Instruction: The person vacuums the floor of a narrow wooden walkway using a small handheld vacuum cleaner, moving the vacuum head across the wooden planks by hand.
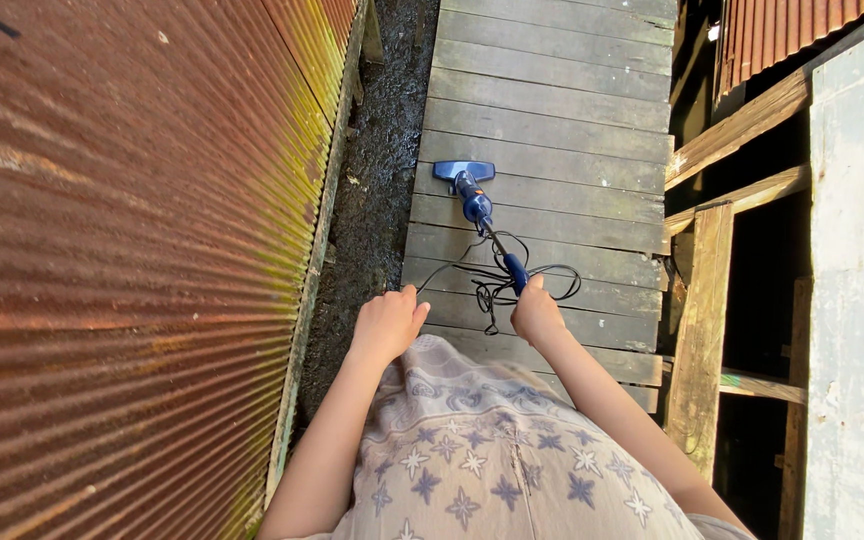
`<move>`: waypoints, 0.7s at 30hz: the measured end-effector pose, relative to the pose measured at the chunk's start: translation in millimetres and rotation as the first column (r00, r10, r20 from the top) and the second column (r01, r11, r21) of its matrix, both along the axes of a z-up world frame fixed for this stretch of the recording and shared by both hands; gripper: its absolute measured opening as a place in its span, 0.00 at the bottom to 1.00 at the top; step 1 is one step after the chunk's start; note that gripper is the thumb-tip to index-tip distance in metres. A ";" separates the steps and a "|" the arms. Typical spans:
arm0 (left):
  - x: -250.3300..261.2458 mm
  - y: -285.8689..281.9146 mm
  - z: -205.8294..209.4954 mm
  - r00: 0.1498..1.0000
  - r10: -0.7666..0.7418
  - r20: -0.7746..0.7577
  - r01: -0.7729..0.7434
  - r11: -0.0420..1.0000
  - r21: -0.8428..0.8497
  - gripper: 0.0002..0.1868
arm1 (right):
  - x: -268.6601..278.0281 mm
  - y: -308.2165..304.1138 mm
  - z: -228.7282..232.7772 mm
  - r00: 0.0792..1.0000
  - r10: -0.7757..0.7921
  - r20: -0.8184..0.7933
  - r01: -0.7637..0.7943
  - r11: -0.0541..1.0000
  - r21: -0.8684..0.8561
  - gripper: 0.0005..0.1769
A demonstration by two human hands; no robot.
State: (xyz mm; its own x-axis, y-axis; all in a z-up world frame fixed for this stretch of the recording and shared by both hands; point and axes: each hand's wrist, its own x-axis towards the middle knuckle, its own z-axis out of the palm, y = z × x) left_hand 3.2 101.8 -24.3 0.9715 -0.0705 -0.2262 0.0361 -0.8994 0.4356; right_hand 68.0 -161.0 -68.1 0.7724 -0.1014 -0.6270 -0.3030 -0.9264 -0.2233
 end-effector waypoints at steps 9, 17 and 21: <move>-58.7 -75.6 0.9 0.998 0.019 0.062 -0.020 1.000 0.016 0.16 | -44.9 -52.0 6.3 0.997 0.072 -0.010 -0.072 0.997 0.023 0.20; -131.7 -126.2 4.9 0.996 0.087 0.018 -0.087 0.996 0.001 0.16 | -91.4 -88.6 -1.5 0.996 0.085 -0.010 -0.085 0.995 0.043 0.22; -176.2 -136.7 -0.5 0.994 0.105 0.042 -0.105 0.994 0.008 0.15 | -109.3 -100.2 -15.6 0.996 0.094 0.014 -0.094 0.994 0.063 0.19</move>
